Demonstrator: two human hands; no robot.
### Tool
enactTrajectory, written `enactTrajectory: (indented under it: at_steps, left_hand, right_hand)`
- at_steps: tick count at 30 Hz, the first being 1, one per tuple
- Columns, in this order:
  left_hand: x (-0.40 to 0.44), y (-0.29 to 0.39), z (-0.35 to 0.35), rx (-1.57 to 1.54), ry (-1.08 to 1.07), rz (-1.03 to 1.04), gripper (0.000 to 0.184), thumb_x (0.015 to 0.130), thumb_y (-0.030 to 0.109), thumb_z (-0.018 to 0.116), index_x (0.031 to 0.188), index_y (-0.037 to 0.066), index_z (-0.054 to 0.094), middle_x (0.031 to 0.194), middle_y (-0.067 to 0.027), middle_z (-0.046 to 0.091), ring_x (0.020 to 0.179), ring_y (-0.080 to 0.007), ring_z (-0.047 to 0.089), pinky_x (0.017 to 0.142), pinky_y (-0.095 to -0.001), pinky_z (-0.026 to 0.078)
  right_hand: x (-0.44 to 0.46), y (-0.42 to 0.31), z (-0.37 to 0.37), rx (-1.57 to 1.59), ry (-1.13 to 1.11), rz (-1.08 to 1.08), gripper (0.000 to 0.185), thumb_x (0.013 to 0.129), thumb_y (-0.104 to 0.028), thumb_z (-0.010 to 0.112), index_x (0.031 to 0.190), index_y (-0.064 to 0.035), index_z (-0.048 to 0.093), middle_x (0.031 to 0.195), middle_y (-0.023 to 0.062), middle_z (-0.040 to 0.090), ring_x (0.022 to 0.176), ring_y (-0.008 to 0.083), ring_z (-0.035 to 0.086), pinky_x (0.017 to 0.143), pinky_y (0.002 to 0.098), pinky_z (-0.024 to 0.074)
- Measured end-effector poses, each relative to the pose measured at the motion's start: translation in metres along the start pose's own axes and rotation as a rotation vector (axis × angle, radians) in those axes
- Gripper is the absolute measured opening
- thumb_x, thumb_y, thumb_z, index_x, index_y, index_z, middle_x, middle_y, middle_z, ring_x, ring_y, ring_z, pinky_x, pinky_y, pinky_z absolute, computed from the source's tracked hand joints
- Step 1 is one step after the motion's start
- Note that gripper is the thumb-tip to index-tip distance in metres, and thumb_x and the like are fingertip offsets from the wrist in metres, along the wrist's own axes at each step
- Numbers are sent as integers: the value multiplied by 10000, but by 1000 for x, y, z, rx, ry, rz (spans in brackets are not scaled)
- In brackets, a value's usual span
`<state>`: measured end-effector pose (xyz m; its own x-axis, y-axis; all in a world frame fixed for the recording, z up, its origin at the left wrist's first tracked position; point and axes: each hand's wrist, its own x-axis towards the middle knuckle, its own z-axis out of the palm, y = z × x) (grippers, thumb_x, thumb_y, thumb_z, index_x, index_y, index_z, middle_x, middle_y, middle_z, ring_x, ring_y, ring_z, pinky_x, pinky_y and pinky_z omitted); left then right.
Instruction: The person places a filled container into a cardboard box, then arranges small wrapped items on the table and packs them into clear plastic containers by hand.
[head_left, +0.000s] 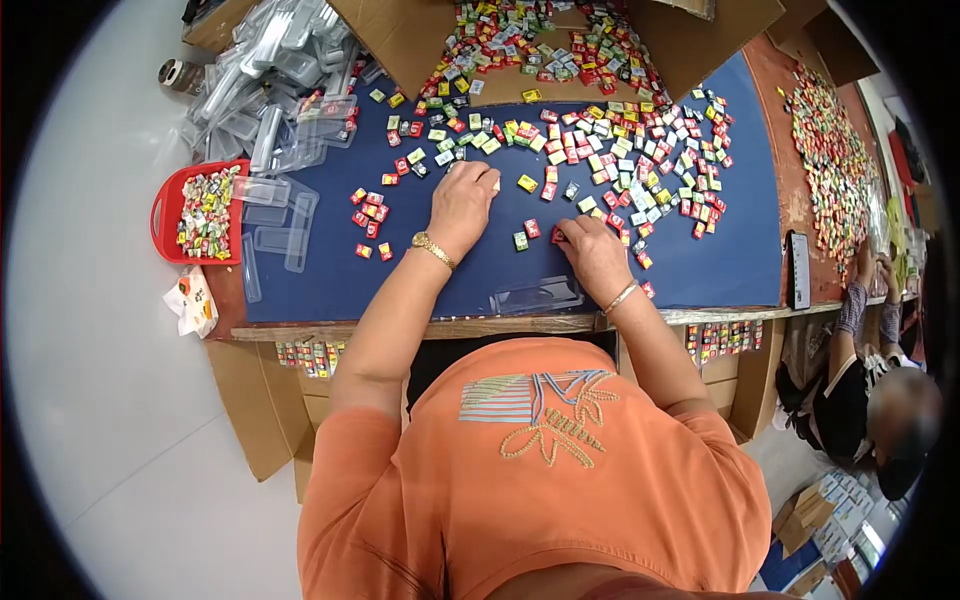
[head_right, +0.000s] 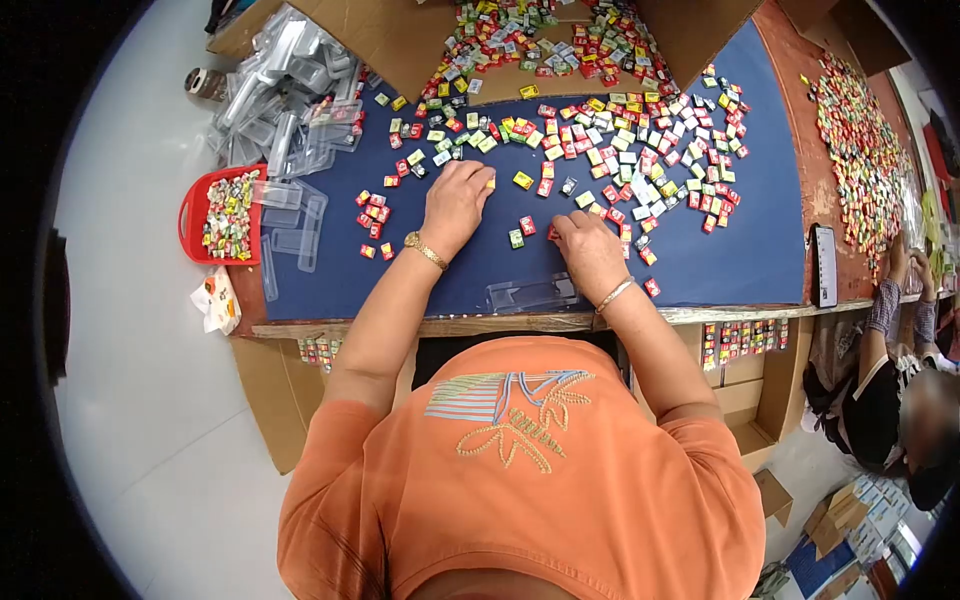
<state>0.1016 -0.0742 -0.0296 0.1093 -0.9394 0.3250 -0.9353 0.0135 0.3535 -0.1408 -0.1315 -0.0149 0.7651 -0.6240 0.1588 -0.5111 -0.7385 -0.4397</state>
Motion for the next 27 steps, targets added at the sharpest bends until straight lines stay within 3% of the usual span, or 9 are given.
enactTrajectory:
  at_steps: [3,7,11,15,17,21,24,27]
  left_hand:
    - [-29,17,-10,-80,1,-112,221,824,107,752,1039,75,715,1020,-61,648,984,-262,607,856,-383,523]
    - [-55,43,-15,-170,-78,-199,339,760,156,827,1060,48,712,994,-71,650,945,-284,624,839,-387,529]
    - [-62,61,-13,-191,-62,-214,380,752,166,835,1092,56,703,1037,-69,633,979,-281,615,845,-385,528]
    - [-62,66,-1,-143,-33,-171,387,754,195,835,1094,61,708,1051,-59,622,986,-270,613,826,-381,535]
    - [-62,64,3,-122,-38,-155,391,755,207,835,1096,62,709,1049,-55,621,985,-266,614,820,-380,538]
    - [-55,62,-4,-130,-46,-169,389,778,216,817,1115,65,695,1070,-59,606,1015,-259,601,816,-382,542]
    - [-24,53,-3,-156,60,-173,363,788,252,816,1088,79,708,1083,-59,611,1022,-263,604,824,-387,541]
    - [18,41,10,-93,11,-120,317,796,247,802,1072,107,737,1050,-43,650,1020,-264,621,867,-383,537]
  right_hand:
    - [8,-2,-4,-42,-17,74,230,827,-91,737,1051,-69,691,985,100,641,962,307,637,824,396,545]
    - [23,4,4,-19,-47,-39,253,834,-70,714,1086,-59,698,1015,119,642,980,313,642,832,388,547]
    - [28,5,10,53,-38,-179,285,825,-69,716,1109,-60,696,1045,133,641,977,315,651,812,397,555]
    - [28,-2,7,136,-82,-181,289,819,-69,724,1106,-59,695,1049,133,638,948,325,662,799,406,558]
    - [26,-5,6,138,-198,-83,291,807,-115,759,1090,-83,699,1026,96,627,986,313,657,823,413,554]
    - [31,-5,-9,178,-203,2,290,791,-134,780,1064,-79,698,990,98,633,939,316,662,798,417,554]
    - [48,3,-9,41,112,41,268,780,-159,784,1021,-78,697,981,82,647,940,296,644,793,397,548]
    - [61,6,9,-121,179,-68,234,786,-161,767,1000,-95,699,986,70,653,970,274,633,811,380,546]
